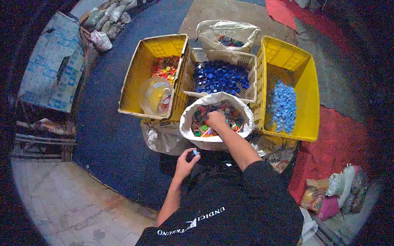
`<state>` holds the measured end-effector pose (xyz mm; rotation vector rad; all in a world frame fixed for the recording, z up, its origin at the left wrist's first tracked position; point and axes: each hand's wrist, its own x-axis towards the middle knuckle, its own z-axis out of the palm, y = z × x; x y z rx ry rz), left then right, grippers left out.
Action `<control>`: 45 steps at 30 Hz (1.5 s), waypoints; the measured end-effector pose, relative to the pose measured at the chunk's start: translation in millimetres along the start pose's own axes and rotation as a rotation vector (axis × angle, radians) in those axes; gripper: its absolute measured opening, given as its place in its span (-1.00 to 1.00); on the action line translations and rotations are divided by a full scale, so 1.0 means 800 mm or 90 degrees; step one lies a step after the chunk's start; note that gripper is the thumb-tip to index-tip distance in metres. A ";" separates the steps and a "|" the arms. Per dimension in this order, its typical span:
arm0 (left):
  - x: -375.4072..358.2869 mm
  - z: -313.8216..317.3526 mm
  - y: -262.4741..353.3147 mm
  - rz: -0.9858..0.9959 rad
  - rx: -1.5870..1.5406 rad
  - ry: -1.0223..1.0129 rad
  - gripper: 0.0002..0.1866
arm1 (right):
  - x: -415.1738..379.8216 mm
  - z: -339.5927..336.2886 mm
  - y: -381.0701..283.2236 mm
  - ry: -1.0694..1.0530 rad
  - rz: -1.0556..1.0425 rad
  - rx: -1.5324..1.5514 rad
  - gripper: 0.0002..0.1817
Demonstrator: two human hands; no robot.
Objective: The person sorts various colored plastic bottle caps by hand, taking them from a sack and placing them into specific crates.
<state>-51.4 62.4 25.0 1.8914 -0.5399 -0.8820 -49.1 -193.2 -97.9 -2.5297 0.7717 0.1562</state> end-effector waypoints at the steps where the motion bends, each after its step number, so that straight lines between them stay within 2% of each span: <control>1: -0.001 -0.001 0.004 -0.021 -0.035 -0.002 -0.60 | -0.010 -0.011 0.000 0.066 -0.004 0.092 -0.68; 2: -0.004 -0.001 0.008 -0.029 -0.073 -0.006 -0.61 | -0.013 -0.011 0.008 0.151 -0.008 0.205 -0.66; 3: -0.003 0.000 0.006 -0.025 -0.077 -0.006 -0.61 | -0.022 -0.020 0.014 0.153 -0.009 0.200 -0.66; 5: 0.001 0.006 -0.005 -0.033 -0.101 0.004 -0.61 | -0.045 -0.042 0.032 0.073 0.183 0.764 -0.67; 6: 0.006 0.009 -0.007 -0.045 -0.121 -0.011 -0.62 | -0.052 -0.045 0.042 0.007 0.380 1.107 -0.71; 7: 0.012 0.015 -0.007 -0.040 -0.120 -0.023 -0.62 | -0.068 -0.051 0.057 -0.077 0.303 1.346 -0.69; 9: 0.028 0.028 -0.005 -0.103 -0.269 -0.101 -0.70 | -0.104 -0.073 0.058 -0.094 0.412 1.445 -0.63; 10: 0.038 0.039 -0.004 -0.135 -0.352 -0.139 -0.75 | -0.127 -0.095 0.049 -0.110 0.373 1.477 -0.57; 11: 0.049 0.049 -0.001 -0.134 -0.342 -0.159 -0.75 | -0.137 -0.077 0.071 -0.167 0.273 1.524 -0.57; 13: 0.065 0.069 0.010 -0.259 -0.498 -0.186 -0.74 | -0.173 -0.078 0.083 -0.091 0.248 1.473 -0.56; 14: 0.079 0.079 0.001 -0.265 -0.557 -0.242 -0.70 | -0.190 -0.078 0.077 -0.006 0.269 1.489 -0.62; 15: 0.080 0.091 0.018 -0.265 -0.541 -0.264 -0.70 | -0.213 -0.094 0.064 0.079 0.273 1.490 -0.68; 17: 0.081 0.119 0.065 -0.301 -0.469 -0.238 -0.72 | -0.243 -0.079 0.068 0.100 0.261 1.530 -0.72; 18: 0.097 0.129 0.058 -0.323 -0.425 -0.305 -0.81 | -0.264 -0.083 0.068 0.104 0.304 1.523 -0.72; 19: 0.102 0.144 0.063 -0.319 -0.412 -0.326 -0.81 | -0.281 -0.079 0.074 0.071 0.259 1.537 -0.71; 21: 0.113 0.175 0.068 -0.341 -0.295 -0.496 -0.85 | -0.304 -0.079 0.079 0.144 0.345 1.587 -0.70; 22: 0.124 0.195 0.072 -0.299 -0.236 -0.574 -0.76 | -0.316 -0.090 0.084 0.163 0.302 1.571 -0.68; 23: 0.132 0.211 0.073 -0.298 -0.227 -0.586 -0.76 | -0.321 -0.095 0.097 0.187 0.278 1.546 -0.62; 25: 0.123 0.240 0.151 -0.055 -0.063 -0.564 -0.63 | -0.323 -0.112 0.130 0.311 0.085 1.530 -0.63; 27: 0.123 0.266 0.185 -0.110 -0.261 -0.543 -0.47 | -0.344 -0.182 0.122 0.427 -0.064 1.675 -0.36; 28: 0.119 0.267 0.210 -0.140 -0.282 -0.511 -0.41 | -0.347 -0.200 0.125 0.435 -0.062 1.676 -0.36; 29: 0.114 0.263 0.232 -0.168 -0.305 -0.476 -0.36 | -0.348 -0.214 0.128 0.521 0.060 1.591 -0.22; 30: 0.111 0.260 0.239 -0.069 -0.289 -0.505 -0.28 | -0.348 -0.219 0.128 0.595 0.177 1.496 -0.06; 31: 0.110 0.256 0.230 -0.071 -0.291 -0.502 -0.28 | -0.350 -0.208 0.130 0.590 0.180 1.496 -0.06; 33: 0.117 0.244 0.198 0.006 -0.230 -0.447 -0.26 | -0.350 -0.178 0.135 0.515 0.171 1.427 0.00; 35: 0.112 0.215 0.146 0.047 -0.061 -0.347 -0.29 | -0.357 -0.146 0.121 0.470 0.219 1.394 -0.06; 37: 0.120 0.181 0.068 0.221 0.295 -0.240 -0.27 | -0.358 -0.099 0.122 0.336 0.283 1.388 -0.15; 38: 0.099 0.167 0.049 0.277 0.488 -0.131 -0.23 | -0.356 -0.087 0.113 0.303 0.287 1.389 -0.15; 39: 0.084 0.151 0.029 0.375 0.567 -0.066 -0.16 | -0.352 -0.078 0.104 0.276 0.354 1.377 -0.21; 40: 0.073 0.140 0.021 0.354 0.605 -0.024 -0.12 | -0.346 -0.073 0.097 0.255 0.422 1.362 -0.26; 41: 0.062 0.131 0.014 0.333 0.644 0.013 -0.09 | -0.338 -0.069 0.092 0.236 0.428 1.362 -0.26; 42: 0.058 0.122 0.011 0.318 0.646 0.014 -0.09 | -0.327 -0.071 0.085 0.200 0.398 1.229 -0.29; 43: 0.057 0.113 0.011 0.244 0.635 -0.050 -0.05 | -0.315 -0.079 0.076 0.166 0.365 1.097 -0.32; 44: 0.054 0.104 0.010 0.170 0.617 -0.112 0.00 | -0.302 -0.086 0.065 0.192 0.363 0.979 -0.41; 45: 0.047 0.098 0.004 0.243 0.634 -0.103 -0.25 | -0.287 -0.088 0.061 0.180 0.363 0.974 -0.41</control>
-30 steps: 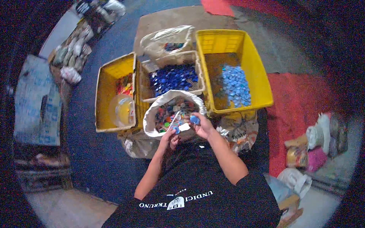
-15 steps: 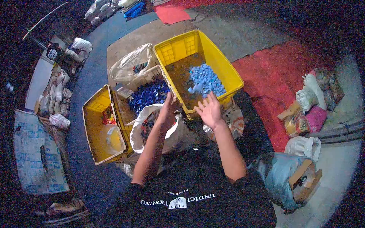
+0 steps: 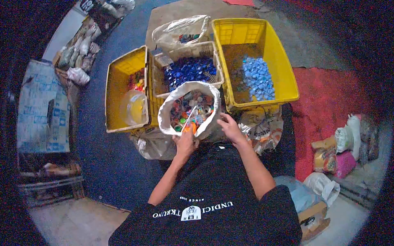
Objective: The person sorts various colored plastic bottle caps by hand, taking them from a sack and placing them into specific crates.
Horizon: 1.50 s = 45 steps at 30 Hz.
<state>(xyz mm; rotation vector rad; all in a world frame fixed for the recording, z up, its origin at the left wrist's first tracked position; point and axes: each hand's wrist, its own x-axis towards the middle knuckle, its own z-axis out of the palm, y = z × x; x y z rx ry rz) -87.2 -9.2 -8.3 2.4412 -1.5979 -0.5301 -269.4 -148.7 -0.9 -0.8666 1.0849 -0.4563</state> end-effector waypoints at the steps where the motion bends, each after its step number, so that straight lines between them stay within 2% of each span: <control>1: 0.000 0.015 -0.014 0.043 -0.016 -0.025 -0.43 | 0.012 0.011 -0.003 -0.029 -0.138 -0.163 -0.47; 2: -0.003 0.032 -0.028 0.084 -0.032 -0.054 -0.57 | 0.021 0.023 -0.001 -0.060 -0.275 -0.321 -0.54; 3: -0.010 0.028 -0.023 0.072 -0.036 -0.058 -0.57 | 0.031 0.038 -0.002 -0.080 -0.320 -0.318 -0.60; 4: -0.016 0.016 -0.010 0.125 0.039 -0.078 -0.67 | 0.039 0.056 -0.002 -0.100 -0.364 -0.314 -0.65; 5: -0.022 0.010 -0.002 0.178 0.113 -0.100 -0.73 | 0.031 0.075 -0.023 -0.151 -0.394 -0.329 -0.67; 6: -0.027 0.011 -0.002 0.167 0.108 -0.104 -0.73 | 0.036 0.090 -0.030 -0.201 -0.391 -0.339 -0.67; 8: -0.034 0.013 0.000 0.216 0.079 -0.110 -0.75 | 0.057 0.115 -0.027 -0.255 -0.479 -0.428 -0.73; 9: -0.041 0.018 -0.001 0.221 0.075 -0.037 -0.75 | 0.073 0.121 -0.015 -0.261 -0.477 -0.430 -0.73; 11: -0.050 0.012 0.001 0.207 0.028 -0.021 -0.75 | 0.104 0.125 0.020 -0.244 -0.368 -0.695 -0.74; 12: -0.051 0.007 0.002 0.201 -0.012 -0.002 -0.74 | 0.104 0.117 0.031 -0.245 -0.369 -0.695 -0.74; 14: -0.050 0.003 0.001 0.185 -0.023 -0.036 -0.73 | 0.100 0.088 0.054 -0.261 -0.171 -1.013 -0.67; 15: -0.050 0.003 0.001 0.169 -0.036 -0.071 -0.72 | 0.110 0.075 0.067 -0.262 -0.169 -1.014 -0.67; 17: -0.049 0.007 0.003 0.179 -0.047 -0.052 -0.71 | 0.127 0.050 0.089 -0.290 -0.100 -1.055 -0.54; 18: -0.050 0.012 0.006 0.191 -0.054 -0.033 -0.70 | 0.114 0.049 0.055 -0.346 -0.072 -1.065 -0.49; 20: -0.051 0.017 0.011 0.192 -0.052 -0.041 -0.69 | 0.121 0.034 0.066 -0.286 -0.148 -0.972 -0.49; 27: -0.053 0.000 0.011 0.196 -0.048 -0.085 -0.67 | 0.110 0.052 0.075 -0.187 -0.131 -1.017 -0.46; 29: -0.056 0.001 0.006 0.192 -0.052 -0.093 -0.64 | 0.099 0.075 0.075 -0.176 -0.307 -0.963 -0.62; 30: -0.059 0.006 0.000 0.196 -0.057 -0.082 -0.63 | 0.096 0.092 0.071 -0.259 -0.354 -1.011 -0.65; 32: -0.065 0.007 -0.004 0.197 -0.061 -0.073 -0.61 | 0.086 0.132 0.069 -0.437 -0.119 -1.019 -0.63; 33: -0.065 0.006 -0.005 0.195 -0.071 -0.068 -0.59 | 0.084 0.145 0.069 -0.438 -0.121 -1.018 -0.63; 35: -0.069 0.007 -0.008 0.194 -0.082 -0.065 -0.58 | 0.078 0.159 0.069 -0.592 0.022 -1.071 -0.58; 36: -0.070 0.007 -0.008 0.189 -0.082 -0.070 -0.57 | 0.081 0.157 0.071 -0.592 0.022 -1.070 -0.58; 38: -0.065 0.008 -0.011 0.180 -0.082 -0.070 -0.57 | 0.101 0.150 0.066 -0.505 -0.176 -0.979 -0.51; 40: -0.067 0.002 -0.007 0.168 -0.085 -0.065 -0.62 | 0.124 0.136 0.052 -0.348 -0.276 -0.779 -0.31; 42: -0.069 0.000 -0.002 0.139 -0.107 -0.057 -0.69 | 0.130 0.119 0.033 -0.208 -0.377 -0.678 -0.30; 45: -0.067 0.001 -0.002 0.127 -0.127 -0.011 -0.76 | 0.168 0.099 0.055 -0.178 -0.391 -0.727 -0.34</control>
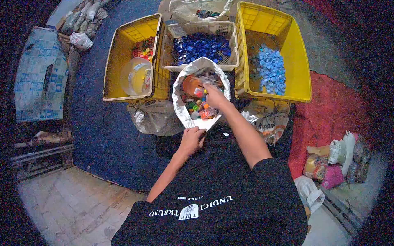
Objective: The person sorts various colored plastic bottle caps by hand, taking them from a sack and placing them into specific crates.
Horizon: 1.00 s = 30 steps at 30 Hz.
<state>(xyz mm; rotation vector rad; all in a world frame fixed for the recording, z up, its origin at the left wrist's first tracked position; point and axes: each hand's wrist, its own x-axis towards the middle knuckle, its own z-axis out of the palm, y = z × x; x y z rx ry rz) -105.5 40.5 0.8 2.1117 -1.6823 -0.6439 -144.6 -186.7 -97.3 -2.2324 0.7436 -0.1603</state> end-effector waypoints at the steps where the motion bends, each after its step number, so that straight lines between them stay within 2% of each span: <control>1: 0.002 0.000 0.001 0.004 -0.006 0.019 -0.78 | -0.006 -0.006 -0.007 0.040 0.003 0.015 -0.36; 3: 0.007 -0.003 0.002 0.002 -0.003 -0.007 -0.76 | -0.018 -0.013 -0.020 0.081 0.004 0.028 -0.39; 5: 0.014 -0.012 0.005 -0.001 0.002 -0.033 -0.73 | -0.033 -0.011 -0.029 0.195 -0.013 0.103 -0.47; 7: 0.025 -0.025 0.008 -0.123 -0.055 -0.116 -0.64 | -0.047 -0.008 -0.030 0.227 -0.024 0.080 -0.53; 9: 0.047 -0.031 0.000 -0.248 -0.056 -0.096 -0.60 | -0.056 0.000 -0.021 0.061 -0.010 0.106 -0.60; 10: 0.059 -0.027 -0.012 -0.234 -0.031 -0.077 -0.59 | -0.053 0.010 -0.012 -0.037 -0.014 0.136 -0.68; 11: 0.072 -0.019 -0.027 -0.220 -0.006 -0.057 -0.58 | -0.060 0.020 -0.005 -0.037 -0.011 0.138 -0.68; 12: 0.088 -0.010 -0.040 -0.218 -0.006 -0.057 -0.58 | -0.067 0.022 -0.007 -0.124 -0.012 -0.011 -0.66; 13: 0.104 0.001 -0.053 -0.187 0.051 -0.106 -0.55 | -0.074 0.024 -0.011 -0.209 -0.013 -0.161 -0.63; 15: 0.123 0.018 -0.072 -0.154 0.107 -0.154 -0.50 | -0.088 0.019 -0.026 -0.291 0.036 -0.242 -0.52; 17: 0.132 0.037 -0.087 -0.069 0.225 -0.170 -0.41 | -0.089 0.025 -0.016 -0.364 0.016 -0.293 -0.55; 18: 0.133 0.047 -0.096 -0.116 0.256 -0.259 -0.35 | -0.085 0.020 -0.016 -0.366 0.019 -0.293 -0.55; 20: 0.127 0.048 -0.101 -0.175 0.237 -0.310 -0.37 | -0.072 0.002 -0.021 -0.578 0.077 -0.261 -0.56; 22: 0.126 0.046 -0.102 -0.204 0.220 -0.333 -0.41 | -0.077 0.005 -0.021 -0.548 0.087 -0.278 -0.57; 24: 0.113 0.051 -0.104 -0.171 0.288 -0.358 -0.55 | -0.082 0.002 -0.029 -0.503 0.092 -0.270 -0.57; 25: 0.105 0.060 -0.108 -0.173 0.287 -0.359 -0.55 | -0.082 -0.001 -0.031 -0.504 0.091 -0.270 -0.57; 27: 0.093 0.075 -0.114 -0.169 0.267 -0.246 -0.62 | -0.076 -0.005 -0.037 -0.517 0.112 -0.238 -0.60; 30: 0.094 0.051 -0.100 -0.182 0.268 -0.300 -0.62 | -0.066 -0.010 -0.035 -0.543 0.131 -0.184 -0.69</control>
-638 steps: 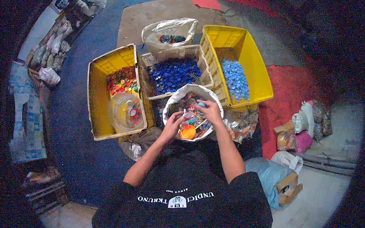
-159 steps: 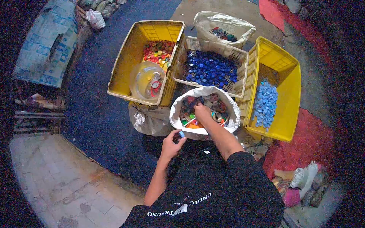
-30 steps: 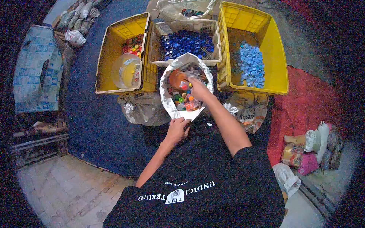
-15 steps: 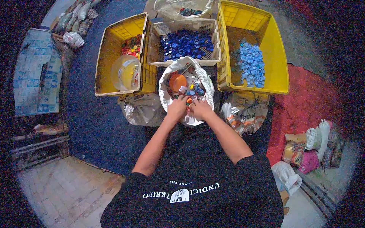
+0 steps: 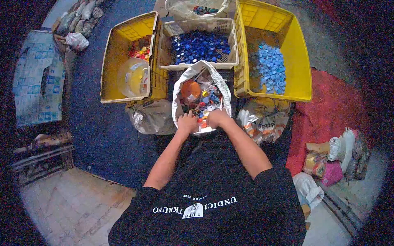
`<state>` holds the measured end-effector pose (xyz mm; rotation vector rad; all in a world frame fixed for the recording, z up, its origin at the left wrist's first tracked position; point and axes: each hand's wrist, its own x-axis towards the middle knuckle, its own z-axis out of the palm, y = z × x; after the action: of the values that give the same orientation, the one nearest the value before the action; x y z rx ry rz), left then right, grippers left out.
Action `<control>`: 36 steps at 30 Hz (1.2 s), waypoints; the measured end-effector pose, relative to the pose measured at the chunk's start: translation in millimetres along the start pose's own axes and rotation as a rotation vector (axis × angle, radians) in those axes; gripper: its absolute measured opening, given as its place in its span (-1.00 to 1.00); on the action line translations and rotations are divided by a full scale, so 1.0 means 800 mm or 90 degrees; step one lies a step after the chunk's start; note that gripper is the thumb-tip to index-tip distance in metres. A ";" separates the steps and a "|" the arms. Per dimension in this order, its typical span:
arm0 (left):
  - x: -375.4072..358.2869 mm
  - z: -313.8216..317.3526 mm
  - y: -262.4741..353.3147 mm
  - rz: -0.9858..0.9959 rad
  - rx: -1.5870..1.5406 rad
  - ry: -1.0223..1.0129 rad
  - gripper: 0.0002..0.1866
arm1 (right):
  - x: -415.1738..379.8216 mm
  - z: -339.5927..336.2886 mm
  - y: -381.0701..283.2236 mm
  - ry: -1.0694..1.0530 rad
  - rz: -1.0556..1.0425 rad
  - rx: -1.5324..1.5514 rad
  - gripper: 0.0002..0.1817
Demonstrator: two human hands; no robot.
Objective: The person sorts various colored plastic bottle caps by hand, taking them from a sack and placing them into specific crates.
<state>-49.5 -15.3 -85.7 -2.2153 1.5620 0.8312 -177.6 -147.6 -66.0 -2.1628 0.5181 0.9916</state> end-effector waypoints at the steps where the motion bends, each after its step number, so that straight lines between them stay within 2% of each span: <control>1: 0.001 0.001 -0.002 -0.004 -0.010 -0.016 -0.63 | -0.002 0.001 -0.003 -0.003 -0.002 -0.002 -0.69; 3: 0.006 0.005 -0.008 -0.002 0.014 -0.035 -0.58 | -0.005 0.004 -0.009 0.251 -0.018 -0.059 -0.79; 4: 0.007 0.007 -0.010 0.004 0.040 -0.053 -0.51 | 0.001 0.006 -0.009 0.249 -0.022 -0.063 -0.79; 5: 0.005 0.011 -0.011 0.002 0.037 -0.054 -0.51 | 0.011 0.012 -0.009 0.307 -0.047 -0.063 -0.77; 7: -0.012 -0.014 -0.003 0.001 -0.065 -0.055 -0.58 | 0.024 0.018 -0.008 0.427 -0.096 -0.063 -0.70; 8: -0.012 -0.012 -0.001 0.002 -0.068 -0.055 -0.58 | 0.028 0.014 -0.007 0.343 -0.062 -0.118 -0.62; 9: -0.012 -0.010 0.000 0.003 -0.044 -0.052 -0.57 | 0.030 0.018 -0.004 0.342 -0.062 -0.119 -0.62; 12: -0.013 -0.013 0.005 -0.018 -0.054 -0.005 -0.55 | 0.035 0.022 0.009 0.508 -0.028 -0.087 -0.70; 14: -0.016 -0.014 0.010 -0.067 -0.192 0.096 -0.54 | 0.039 0.025 0.021 0.511 -0.017 -0.064 -0.73; 15: -0.012 -0.009 0.010 -0.068 -0.197 0.094 -0.54 | 0.038 0.026 0.022 0.513 -0.008 -0.038 -0.76; 17: -0.003 0.002 0.010 -0.142 -0.364 0.142 -0.55 | 0.039 0.024 0.023 0.478 0.018 -0.039 -0.79; 20: -0.003 -0.007 0.024 -0.168 -0.334 0.191 -0.55 | 0.047 0.032 0.031 0.498 0.044 0.002 -0.81; 22: 0.001 -0.002 0.029 -0.177 -0.294 0.207 -0.58 | 0.038 0.029 0.026 0.550 0.035 0.103 -0.82; 24: 0.002 0.003 0.034 -0.114 -0.283 0.332 -0.62 | 0.042 0.031 0.034 0.558 0.008 0.103 -0.80; 25: -0.001 0.004 0.034 -0.114 -0.286 0.333 -0.62 | 0.044 0.032 0.039 0.566 -0.021 0.105 -0.77; 26: -0.004 0.004 0.031 -0.099 -0.256 0.272 -0.62 | 0.045 0.032 0.046 0.566 -0.021 0.103 -0.77; 27: -0.007 0.004 0.028 -0.085 -0.225 0.210 -0.62 | 0.038 0.026 0.045 0.474 -0.036 0.070 -0.75; 28: -0.005 0.005 0.030 -0.125 -0.281 0.214 -0.60 | 0.033 0.019 0.043 0.382 -0.051 0.038 -0.72; 31: -0.009 -0.005 0.024 -0.112 -0.301 0.145 -0.58 | 0.031 0.009 0.029 0.320 0.016 0.043 -0.67; 32: 0.004 0.016 0.019 -0.098 -0.276 0.160 -0.55 | 0.034 0.010 0.027 0.319 0.015 0.043 -0.67; 33: 0.003 0.016 0.018 -0.099 -0.276 0.160 -0.55 | 0.043 0.014 0.027 0.381 0.043 0.111 -0.65; 34: 0.003 0.016 0.017 -0.089 -0.340 0.202 -0.56 | 0.051 0.018 0.027 0.442 0.070 0.180 -0.62; 36: -0.002 0.015 0.015 -0.079 -0.403 0.248 -0.58 | 0.060 0.021 0.025 0.455 0.089 0.184 -0.60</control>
<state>-64.0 -12.0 -93.4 -3.0460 1.4230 1.0063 -167.5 -152.5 -119.4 -2.1878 1.0806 0.1522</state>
